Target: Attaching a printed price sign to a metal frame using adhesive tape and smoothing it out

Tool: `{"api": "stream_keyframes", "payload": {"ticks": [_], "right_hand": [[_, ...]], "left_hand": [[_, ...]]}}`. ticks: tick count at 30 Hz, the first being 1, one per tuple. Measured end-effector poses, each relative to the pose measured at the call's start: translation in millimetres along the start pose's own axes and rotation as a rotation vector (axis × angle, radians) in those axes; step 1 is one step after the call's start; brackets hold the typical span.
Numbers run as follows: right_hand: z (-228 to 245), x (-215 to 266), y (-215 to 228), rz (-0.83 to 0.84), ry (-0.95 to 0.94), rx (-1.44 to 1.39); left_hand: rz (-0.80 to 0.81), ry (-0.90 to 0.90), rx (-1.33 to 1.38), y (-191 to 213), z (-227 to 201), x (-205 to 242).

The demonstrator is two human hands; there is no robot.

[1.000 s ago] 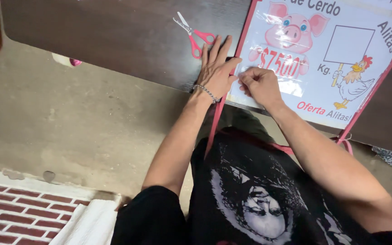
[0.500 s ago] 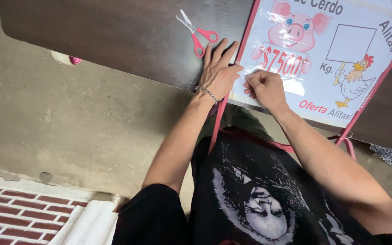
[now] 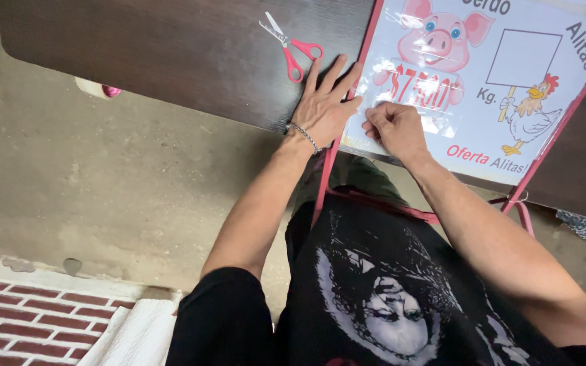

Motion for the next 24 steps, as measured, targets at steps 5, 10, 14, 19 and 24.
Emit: {"api": "stream_keyframes", "payload": {"ticks": [5, 10, 14, 19, 24], "right_hand": [[0.9, -0.1, -0.5, 0.0, 0.039, -0.014], [2.0, 2.0, 1.6, 0.004, 0.084, -0.004], [6.9, 3.6, 2.8, -0.001, 0.116, 0.0], [4.2, 2.2, 3.8, -0.006, 0.141, 0.007], [10.3, 6.2, 4.3, -0.016, 0.183, 0.061]], "left_hand": [[0.017, -0.01, -0.061, 6.6, -3.9, -5.1], [0.153, -0.07, -0.236, -8.4, -1.4, -5.8], [0.193, -0.139, -0.283, -8.8, -3.3, -6.8], [0.223, -0.152, -0.27, -17.2, 1.3, -7.4], [0.267, -0.136, -0.274, -19.5, 1.6, -8.6]]}}
Point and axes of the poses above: each hand's wrist, its own x-axis away from the middle knuckle, its own y-axis out of the back of the hand, z = x × y, the point moved 5 cm from there along -x, towards the middle knuckle, and after that the axes turned 8 degrees about x, right-handed, at the moved point
